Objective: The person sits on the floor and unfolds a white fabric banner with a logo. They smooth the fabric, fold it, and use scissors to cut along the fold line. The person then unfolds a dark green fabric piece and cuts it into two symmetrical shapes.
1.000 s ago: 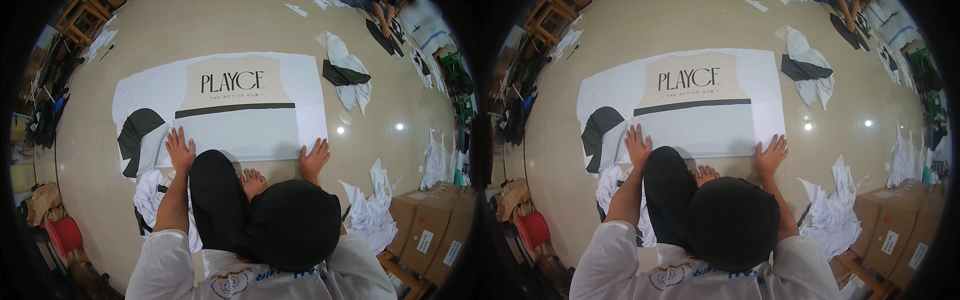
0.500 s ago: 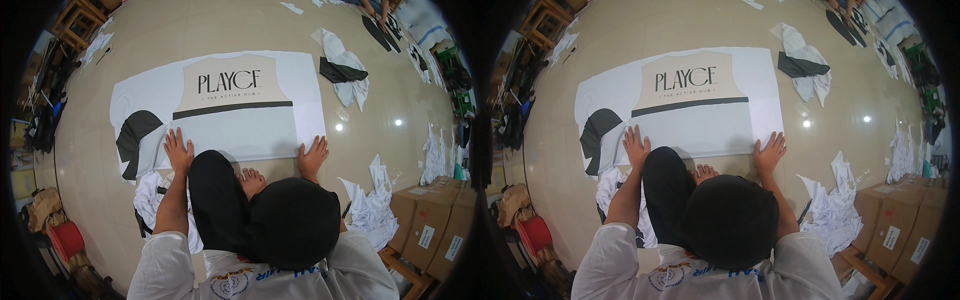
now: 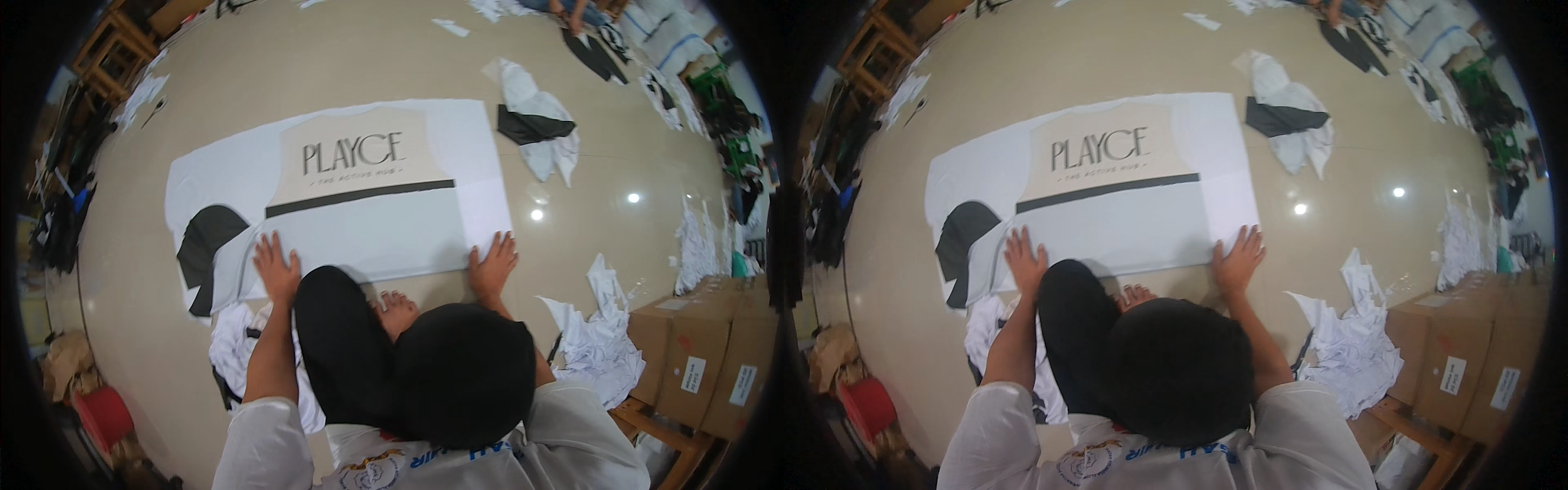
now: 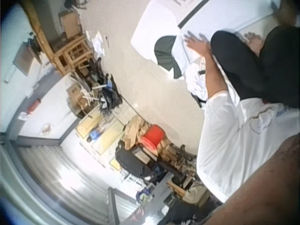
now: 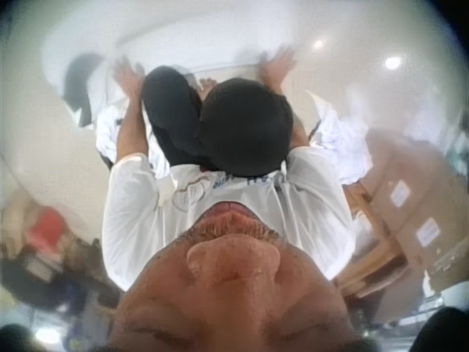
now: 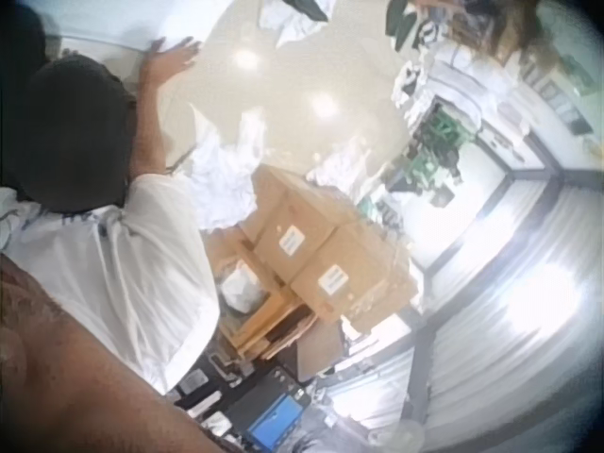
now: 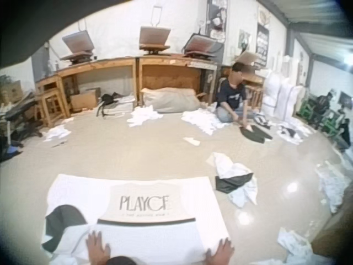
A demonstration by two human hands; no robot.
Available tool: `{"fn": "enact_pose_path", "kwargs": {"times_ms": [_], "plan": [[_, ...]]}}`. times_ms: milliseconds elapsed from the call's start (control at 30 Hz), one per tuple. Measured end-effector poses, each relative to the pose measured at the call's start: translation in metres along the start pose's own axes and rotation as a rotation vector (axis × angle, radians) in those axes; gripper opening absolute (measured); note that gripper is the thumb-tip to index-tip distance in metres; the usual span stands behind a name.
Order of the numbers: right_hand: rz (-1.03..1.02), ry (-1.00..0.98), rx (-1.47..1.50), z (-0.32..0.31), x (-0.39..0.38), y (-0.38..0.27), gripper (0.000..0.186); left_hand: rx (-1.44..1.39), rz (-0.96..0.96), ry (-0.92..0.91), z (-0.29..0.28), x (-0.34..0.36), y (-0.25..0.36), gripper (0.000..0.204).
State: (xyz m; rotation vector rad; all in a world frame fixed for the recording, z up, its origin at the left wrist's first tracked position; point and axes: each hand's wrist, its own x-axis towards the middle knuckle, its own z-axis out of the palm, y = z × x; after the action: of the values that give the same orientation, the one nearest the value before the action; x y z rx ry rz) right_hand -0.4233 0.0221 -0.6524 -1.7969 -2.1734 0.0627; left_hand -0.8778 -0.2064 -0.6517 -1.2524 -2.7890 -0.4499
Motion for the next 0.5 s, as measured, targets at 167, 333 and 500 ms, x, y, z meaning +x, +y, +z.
{"fn": "enact_pose_path", "kwargs": {"times_ms": [167, 333, 500], "plan": [[-0.022, 0.016, 0.033, -0.003, 0.001, -0.002, 0.078, -0.003, -0.015, 0.027, 0.002, -0.003, -0.001, 0.071], [-0.005, -0.013, 0.072, -0.012, 0.004, -0.001, 0.077, -0.009, -0.027, 0.021, 0.0, 0.0, 0.005, 0.071], [0.008, -0.026, 0.079, -0.012, 0.002, -0.002, 0.076, 0.005, -0.032, 0.006, -0.001, -0.003, 0.001, 0.072]]}}
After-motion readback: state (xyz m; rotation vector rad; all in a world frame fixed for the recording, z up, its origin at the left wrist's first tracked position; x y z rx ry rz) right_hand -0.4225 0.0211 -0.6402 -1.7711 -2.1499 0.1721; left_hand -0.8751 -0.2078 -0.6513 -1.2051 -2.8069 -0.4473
